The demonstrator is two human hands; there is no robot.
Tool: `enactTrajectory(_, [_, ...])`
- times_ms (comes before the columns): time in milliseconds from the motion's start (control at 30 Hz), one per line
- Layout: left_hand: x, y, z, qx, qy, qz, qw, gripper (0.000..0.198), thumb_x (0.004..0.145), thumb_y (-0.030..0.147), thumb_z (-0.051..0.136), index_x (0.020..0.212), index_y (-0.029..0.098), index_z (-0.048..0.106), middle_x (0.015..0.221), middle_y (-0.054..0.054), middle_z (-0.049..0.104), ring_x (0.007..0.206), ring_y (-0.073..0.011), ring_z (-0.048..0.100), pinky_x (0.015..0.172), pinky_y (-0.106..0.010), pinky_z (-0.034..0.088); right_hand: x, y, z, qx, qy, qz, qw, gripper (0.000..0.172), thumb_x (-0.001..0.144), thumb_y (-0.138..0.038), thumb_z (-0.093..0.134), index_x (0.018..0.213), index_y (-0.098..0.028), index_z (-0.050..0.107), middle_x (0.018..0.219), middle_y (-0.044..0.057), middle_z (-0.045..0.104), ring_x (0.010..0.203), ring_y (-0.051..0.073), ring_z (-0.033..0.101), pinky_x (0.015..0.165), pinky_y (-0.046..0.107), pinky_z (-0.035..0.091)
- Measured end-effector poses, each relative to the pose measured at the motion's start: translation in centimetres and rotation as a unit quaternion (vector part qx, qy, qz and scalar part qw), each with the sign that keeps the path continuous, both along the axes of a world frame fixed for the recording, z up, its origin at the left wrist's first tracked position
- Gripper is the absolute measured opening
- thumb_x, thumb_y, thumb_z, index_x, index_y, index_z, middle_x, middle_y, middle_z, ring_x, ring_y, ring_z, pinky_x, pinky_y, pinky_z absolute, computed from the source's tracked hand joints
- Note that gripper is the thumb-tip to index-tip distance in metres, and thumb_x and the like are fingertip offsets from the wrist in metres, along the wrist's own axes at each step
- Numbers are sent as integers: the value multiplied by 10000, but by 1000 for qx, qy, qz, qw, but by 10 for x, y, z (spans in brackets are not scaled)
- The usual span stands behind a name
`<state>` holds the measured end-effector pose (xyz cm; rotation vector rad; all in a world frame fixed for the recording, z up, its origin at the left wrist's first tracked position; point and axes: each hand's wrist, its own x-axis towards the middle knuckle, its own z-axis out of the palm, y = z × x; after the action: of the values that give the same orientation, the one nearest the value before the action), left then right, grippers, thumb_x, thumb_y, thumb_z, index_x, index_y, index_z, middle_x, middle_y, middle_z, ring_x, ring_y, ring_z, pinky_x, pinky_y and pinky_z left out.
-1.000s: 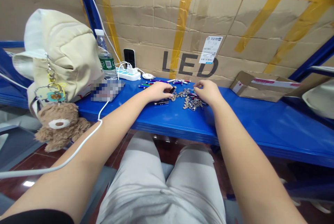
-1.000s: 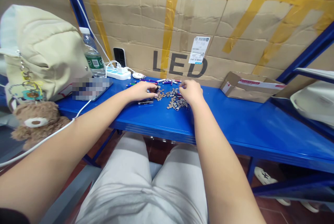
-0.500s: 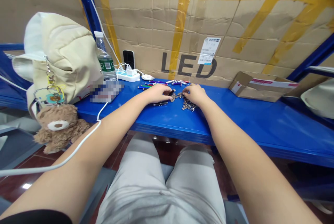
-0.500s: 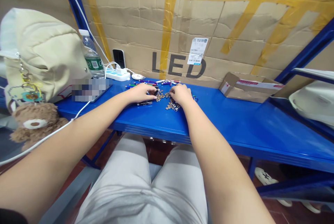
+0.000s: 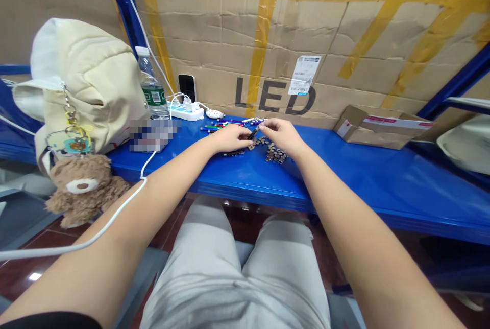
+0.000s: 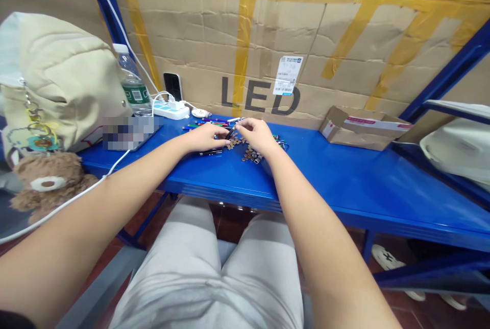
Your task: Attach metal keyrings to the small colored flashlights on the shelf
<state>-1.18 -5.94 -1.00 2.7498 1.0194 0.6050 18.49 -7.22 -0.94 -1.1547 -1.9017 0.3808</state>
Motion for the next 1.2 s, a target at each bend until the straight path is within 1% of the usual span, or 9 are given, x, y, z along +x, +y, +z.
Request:
enactTrajectory(167, [1,0,0,-42,-27,-10,999,298,879,372,468,743,156,624,718,-15,621,638,-136,520,609,-252,352,-4,-3,1,15,-38,-9,999,169,806,-282,574,838,-152,677,881,64,712,820,187,623,788,335,466])
enactTrajectory(267, [3,1,-3,-24,-28,-8,999,327,901,373,442,752,154,633,733,-26,636,643,-143,525,619,-261,359,-3,-3,1,30,-55,-18,998,152,801,-268,569,809,-158,674,868,67,709,814,192,620,770,333,459])
enactTrajectory(433, [10,-1,-7,141,25,33,989,288,916,316,432,896,132,652,880,-100,673,791,-212,572,687,-313,361,-2,-3,0,56,-68,-39,995,116,784,-234,565,754,-161,649,831,69,696,789,196,611,743,322,450])
enactTrajectory(567, [14,-6,-9,307,79,84,945,310,935,269,389,892,104,648,882,-161,659,852,-272,550,711,-380,332,-2,-1,-1,41,-36,-60,997,134,779,-260,556,719,-159,620,776,53,678,730,179,583,701,305,430])
enactTrajectory(733, [16,-4,-12,390,98,99,910,326,926,127,331,861,115,650,780,-145,644,813,-262,535,689,-395,318,-3,3,-6,-10,6,-42,999,207,779,-312,536,651,-157,589,661,18,606,638,144,510,622,278,386])
enactTrajectory(900, [21,-7,-8,327,78,144,931,294,929,268,409,919,113,659,895,-149,672,860,-272,568,722,-393,354,-2,9,-6,-39,53,-35,997,189,788,-329,548,778,-151,611,707,23,629,643,141,537,651,286,428])
enactTrajectory(1000, [19,-5,-5,250,55,159,954,306,918,334,444,1034,143,653,1008,-122,679,900,-255,594,742,-357,385,6,11,0,-1,65,-92,994,241,806,-323,546,939,-135,618,883,77,676,763,165,593,740,311,460])
enactTrajectory(1100, [11,1,-3,183,34,151,971,304,904,348,464,1061,172,656,1058,-96,680,930,-238,602,745,-315,400,24,12,4,27,-39,-195,980,236,808,-275,535,956,-128,646,960,114,684,887,209,608,819,338,454])
enactTrajectory(1200, [2,7,-3,138,0,147,980,299,895,366,469,976,164,674,968,-89,695,857,-224,605,704,-293,397,47,16,1,-39,-175,-256,950,216,767,-204,544,920,-152,688,969,113,696,923,241,615,809,343,456])
